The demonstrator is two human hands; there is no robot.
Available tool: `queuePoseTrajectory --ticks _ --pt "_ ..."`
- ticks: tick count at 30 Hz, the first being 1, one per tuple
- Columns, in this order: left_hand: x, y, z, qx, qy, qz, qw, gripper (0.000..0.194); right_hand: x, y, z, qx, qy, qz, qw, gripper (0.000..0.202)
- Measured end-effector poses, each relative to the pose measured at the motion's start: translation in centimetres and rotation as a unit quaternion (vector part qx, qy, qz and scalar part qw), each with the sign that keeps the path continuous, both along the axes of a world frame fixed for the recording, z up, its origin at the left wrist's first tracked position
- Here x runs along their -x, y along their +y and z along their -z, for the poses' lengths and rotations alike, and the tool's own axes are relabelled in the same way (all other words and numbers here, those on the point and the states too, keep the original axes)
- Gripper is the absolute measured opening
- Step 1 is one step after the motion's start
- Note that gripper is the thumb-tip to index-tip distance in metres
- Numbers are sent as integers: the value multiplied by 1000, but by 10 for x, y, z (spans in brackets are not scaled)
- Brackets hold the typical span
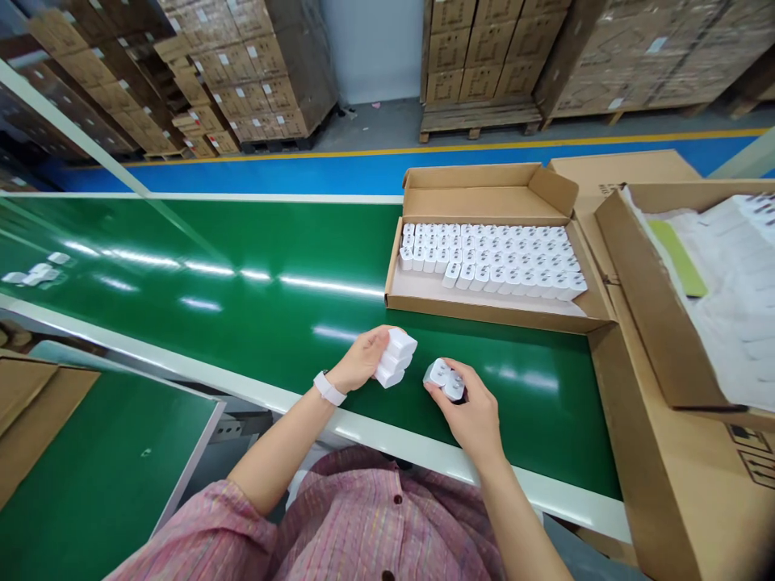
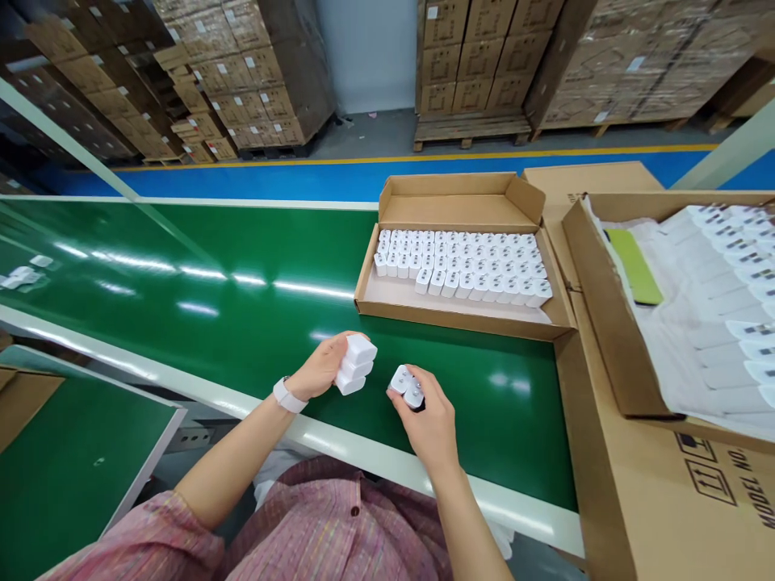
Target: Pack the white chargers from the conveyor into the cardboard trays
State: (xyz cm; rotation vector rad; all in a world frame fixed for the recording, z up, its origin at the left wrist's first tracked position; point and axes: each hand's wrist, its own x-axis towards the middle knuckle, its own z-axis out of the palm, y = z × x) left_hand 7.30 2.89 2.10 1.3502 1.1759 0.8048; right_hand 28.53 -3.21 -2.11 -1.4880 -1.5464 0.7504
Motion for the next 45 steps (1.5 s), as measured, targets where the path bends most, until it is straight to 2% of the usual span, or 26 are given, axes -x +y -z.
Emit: queuePoseTrajectory --ticks 2,3,6,8,10,13,15,17,19,21,22,24,25,28,30,32,34,36,39,40,42,45 --pt "3 5 -6 34 -62 -14 997 87 2 0 0 2 0 -3 1000 42" --pt "3 11 -11 17 -54 -18 998 85 3 0 1 0 0 -12 1000 41" --pt "-4 47 -29 -133 83 -25 987 65 8 1 4 -16 2 -47 999 37" --pt "-16 83 -41 -237 217 -15 947 53 10 3 6 -28 1 -64 998 36" --pt "-34 121 -48 -289 347 12 892 48 11 4 8 -37 0 -73 997 35" --pt "-61 164 -46 -300 501 86 807 45 11 5 10 -45 -3 -74 996 36" --pt "-75 180 -40 -298 545 125 774 42 11 5 13 -49 -6 -71 996 36" --pt "-82 186 -33 -303 551 144 764 43 11 5 17 -54 -11 -71 996 36" --pt "-82 185 -30 -309 551 146 761 58 11 5 20 -64 -22 -75 995 36" --pt "-74 179 -31 -316 552 125 761 74 11 6 22 -78 -53 -76 993 36" --pt "-69 174 -34 -320 547 109 765 74 11 7 22 -82 -78 -69 991 36" --pt "-55 154 -38 -326 513 104 788 64 9 7 21 -73 -141 -32 987 38" --pt "-48 140 -39 -324 480 128 805 57 9 8 21 -61 -172 -8 983 39" --pt "-33 88 -31 -273 337 302 849 57 6 7 22 -16 -218 38 975 37" --pt "-30 54 -19 -234 265 367 860 57 5 5 24 0 -208 31 978 30" --pt "-31 32 -8 -208 233 375 873 51 4 3 25 1 -175 15 984 25" --pt "-32 27 -5 -199 235 366 878 43 4 1 24 -7 -129 -2 992 25" --pt "-28 40 -14 -210 256 345 878 42 5 0 22 -15 -82 -16 996 28" --pt "-16 85 -43 -245 330 263 873 45 7 2 19 -19 -32 -30 999 31" --pt "-12 103 -54 -252 380 229 860 43 8 2 18 -19 -24 -32 999 31" --pt "-7 138 -68 -257 496 180 810 34 9 3 18 -18 -17 -34 999 31" --pt "-9 177 -70 -256 556 159 774 24 10 4 18 -18 -16 -32 999 33"
